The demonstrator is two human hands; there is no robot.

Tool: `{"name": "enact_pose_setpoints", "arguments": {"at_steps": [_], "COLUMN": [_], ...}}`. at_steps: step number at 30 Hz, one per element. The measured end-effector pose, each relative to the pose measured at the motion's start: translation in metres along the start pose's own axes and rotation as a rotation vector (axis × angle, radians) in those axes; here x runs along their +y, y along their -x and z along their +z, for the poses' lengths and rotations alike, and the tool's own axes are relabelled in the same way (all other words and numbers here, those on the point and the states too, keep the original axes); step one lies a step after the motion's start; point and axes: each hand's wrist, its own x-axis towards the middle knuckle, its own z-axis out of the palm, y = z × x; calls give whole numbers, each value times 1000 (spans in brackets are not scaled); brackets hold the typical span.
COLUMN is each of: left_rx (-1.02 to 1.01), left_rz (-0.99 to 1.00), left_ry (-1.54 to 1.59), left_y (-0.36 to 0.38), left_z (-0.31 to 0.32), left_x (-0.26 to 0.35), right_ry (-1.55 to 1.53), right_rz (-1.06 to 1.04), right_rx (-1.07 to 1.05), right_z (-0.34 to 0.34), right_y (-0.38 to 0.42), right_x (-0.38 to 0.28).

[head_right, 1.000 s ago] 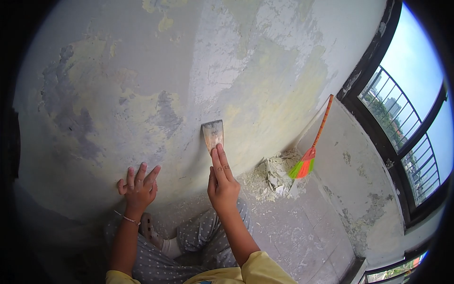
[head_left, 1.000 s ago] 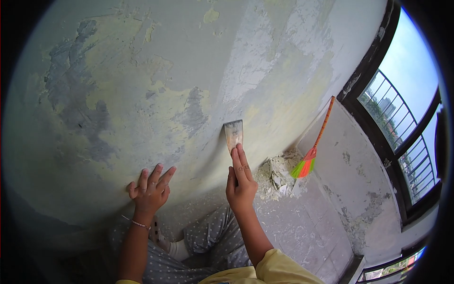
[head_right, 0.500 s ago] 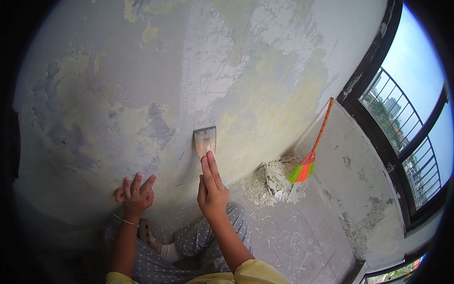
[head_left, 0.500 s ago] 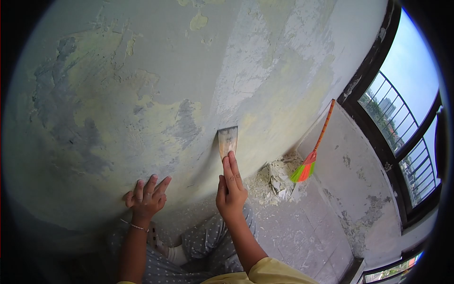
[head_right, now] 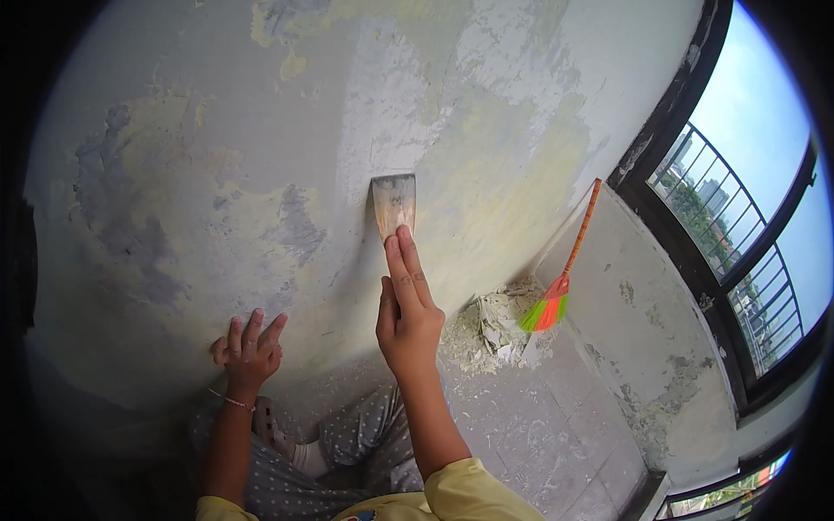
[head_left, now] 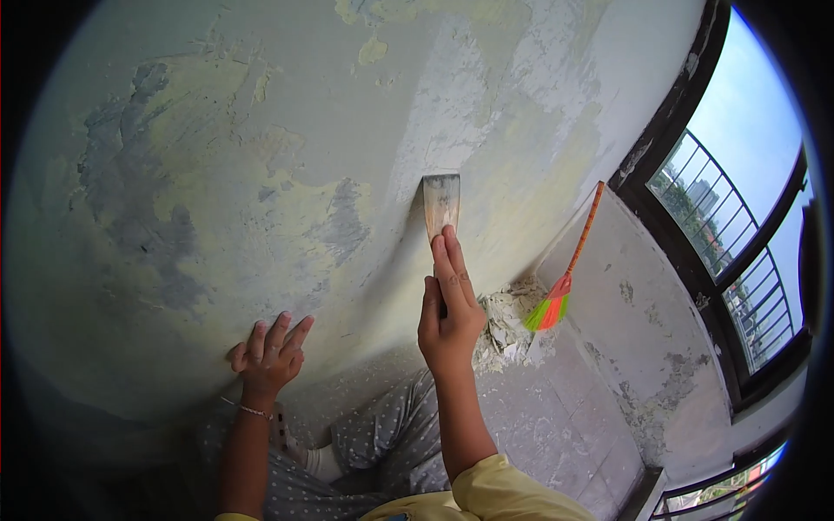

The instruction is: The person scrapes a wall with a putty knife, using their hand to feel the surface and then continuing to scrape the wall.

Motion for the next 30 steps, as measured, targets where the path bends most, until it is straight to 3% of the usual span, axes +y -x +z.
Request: {"name": "enact_pose_setpoints", "arguments": {"at_steps": [8,12,18,26,30], "left_rx": [10,-8,3,17,20], "left_rz": [3,25,19,57,18], "left_ry": [3,-8,8,19,11], "left_y": [-1,4,1,2,1], "left_z": [-2,1,-2,-3,-2], "left_x": [-2,-2,-2,-2,-2], "right_ry": [0,-33,1,-15,51], "right_rz": [46,7,70,41,77], "right_rx": [-135,29,-160,-39,-180], "right_z": [13,0,-4,-21,-14], "right_y": [67,-12,51,-17,51], "right_x": [8,-9,-3,-6,7]}}
